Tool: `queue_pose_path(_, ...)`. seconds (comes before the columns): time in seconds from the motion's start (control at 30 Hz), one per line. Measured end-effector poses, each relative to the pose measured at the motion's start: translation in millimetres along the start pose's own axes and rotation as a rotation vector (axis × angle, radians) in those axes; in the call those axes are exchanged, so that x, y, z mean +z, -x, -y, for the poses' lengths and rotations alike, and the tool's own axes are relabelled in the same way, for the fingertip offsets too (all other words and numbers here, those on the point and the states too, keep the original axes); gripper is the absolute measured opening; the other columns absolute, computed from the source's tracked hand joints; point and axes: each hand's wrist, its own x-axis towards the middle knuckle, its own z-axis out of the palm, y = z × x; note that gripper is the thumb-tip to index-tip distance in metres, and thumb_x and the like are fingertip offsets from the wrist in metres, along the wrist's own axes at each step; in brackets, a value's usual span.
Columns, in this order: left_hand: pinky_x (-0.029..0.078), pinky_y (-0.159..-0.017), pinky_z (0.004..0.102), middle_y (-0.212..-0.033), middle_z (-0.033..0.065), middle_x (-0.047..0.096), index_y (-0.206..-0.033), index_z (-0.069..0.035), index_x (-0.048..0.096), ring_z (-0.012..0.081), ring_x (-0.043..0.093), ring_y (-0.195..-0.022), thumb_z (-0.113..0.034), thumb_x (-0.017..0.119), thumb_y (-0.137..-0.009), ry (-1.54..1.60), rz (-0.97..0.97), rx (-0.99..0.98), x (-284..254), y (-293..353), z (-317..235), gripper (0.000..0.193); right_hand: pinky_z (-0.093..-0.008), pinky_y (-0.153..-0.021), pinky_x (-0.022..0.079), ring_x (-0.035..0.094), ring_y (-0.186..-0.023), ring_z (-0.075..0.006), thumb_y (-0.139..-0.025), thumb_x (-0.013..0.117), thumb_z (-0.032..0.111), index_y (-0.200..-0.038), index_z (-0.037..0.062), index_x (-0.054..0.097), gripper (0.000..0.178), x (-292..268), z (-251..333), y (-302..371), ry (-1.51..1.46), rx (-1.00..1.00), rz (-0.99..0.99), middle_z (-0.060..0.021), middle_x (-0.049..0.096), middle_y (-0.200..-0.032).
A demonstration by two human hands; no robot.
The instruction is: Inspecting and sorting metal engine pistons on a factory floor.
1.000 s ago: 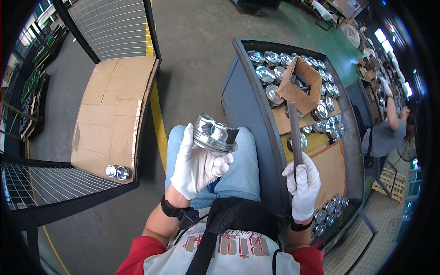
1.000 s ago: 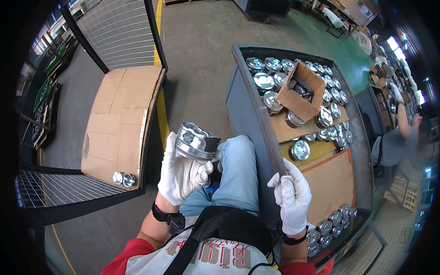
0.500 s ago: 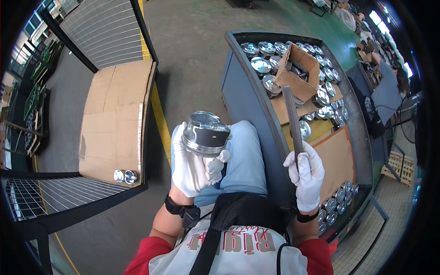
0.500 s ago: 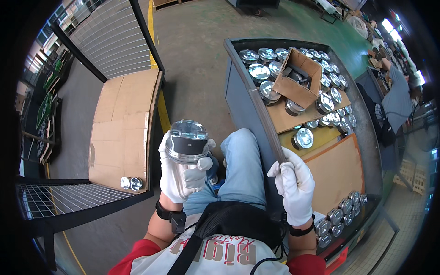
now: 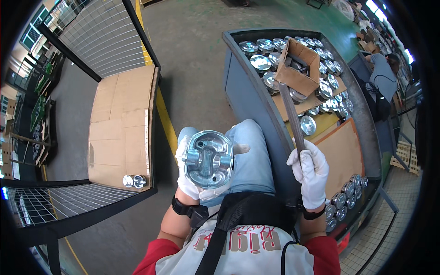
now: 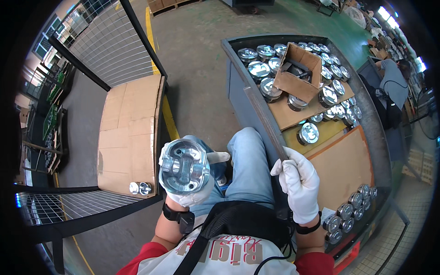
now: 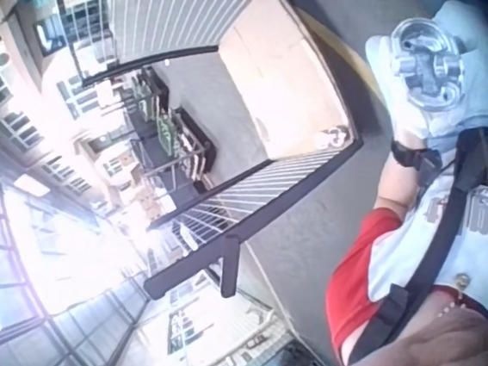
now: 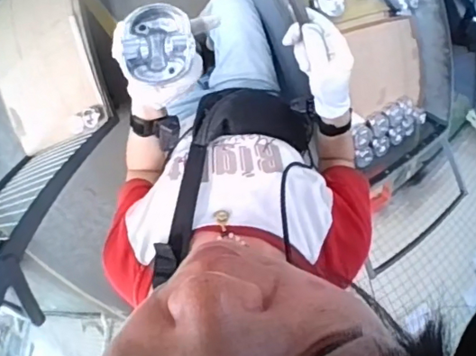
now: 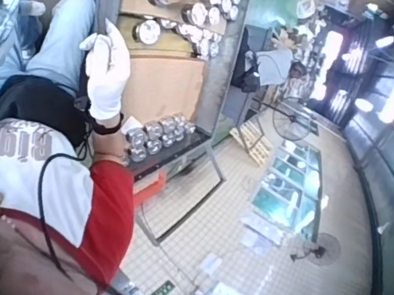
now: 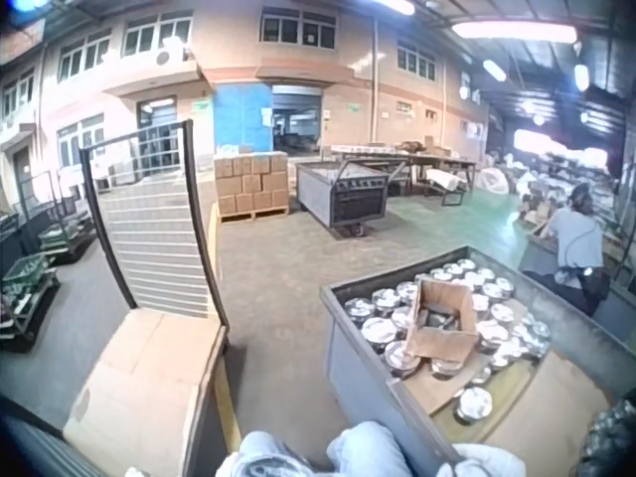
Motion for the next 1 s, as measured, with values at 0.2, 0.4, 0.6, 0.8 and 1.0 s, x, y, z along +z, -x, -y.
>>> queue_pose_path(0.2,0.043,-0.04,0.0291,-0.078,0.026,0.063,-0.156,0.007,0.0,0.0203,0.055,-0.046,-0.033,0.04,-0.106,0.259,0.018,-0.156,-15,-2,-15,0.076,-0.0161,-0.05,0.033,0.042,-0.055,-0.0011,-0.104,0.052,0.01,-0.134,-0.007,0.053,0.035,-1,5,2,0.035,-0.019,-0.011,-0.0111,0.066,-0.09)
queue_pose_path(0.4,0.049,-0.052,0.0233,-0.088,0.0132,0.069,-0.156,0.008,0.006,0.0089,0.057,-0.057,-0.018,0.051,-0.103,0.067,0.195,-0.063,-21,-2,-16,0.075,-0.015,-0.053,0.035,0.044,-0.057,0.0,-0.101,0.056,0.008,-0.134,-0.0066,0.055,0.035,-2,4,4,0.073,-0.019,0.014,-0.0097,0.067,-0.091)
queue_pose_path(0.6,0.062,-0.069,0.0312,-0.114,0.0214,0.066,-0.151,0.016,0.017,0.0238,0.071,-0.082,-0.058,0.054,-0.093,-0.18,0.307,0.025,-6,6,-16,0.101,-0.0139,-0.056,0.036,0.045,-0.061,0.0011,-0.099,0.058,0.004,-0.131,-0.006,0.059,0.034,-5,8,5,0.15,-0.088,0.073,-0.0065,0.069,-0.09)
queue_pose_path(0.8,0.063,-0.078,0.0438,-0.127,0.0282,0.058,-0.131,0.013,0.049,0.0352,0.071,-0.094,-0.076,0.041,-0.086,-0.31,0.168,0.211,-33,-1,-18,0.1,-0.0141,-0.056,0.035,0.045,-0.06,0.0011,-0.098,0.058,0.002,-0.13,-0.0062,0.059,0.034,-3,7,4,0.146,-0.049,0.048,-0.0061,0.069,-0.088)
queue_pose_path(1.0,0.051,-0.099,0.0382,-0.115,0.0185,0.062,-0.125,0.011,0.056,0.0276,0.062,-0.11,-0.063,0.052,-0.09,-0.234,0.493,-0.108,-25,2,-28,0.082,-0.0138,-0.056,0.035,0.044,-0.06,0.0013,-0.097,0.058,0.001,-0.13,-0.0063,0.059,0.034,3,9,1,0.11,-0.055,0.054,-0.0068,0.069,-0.088)
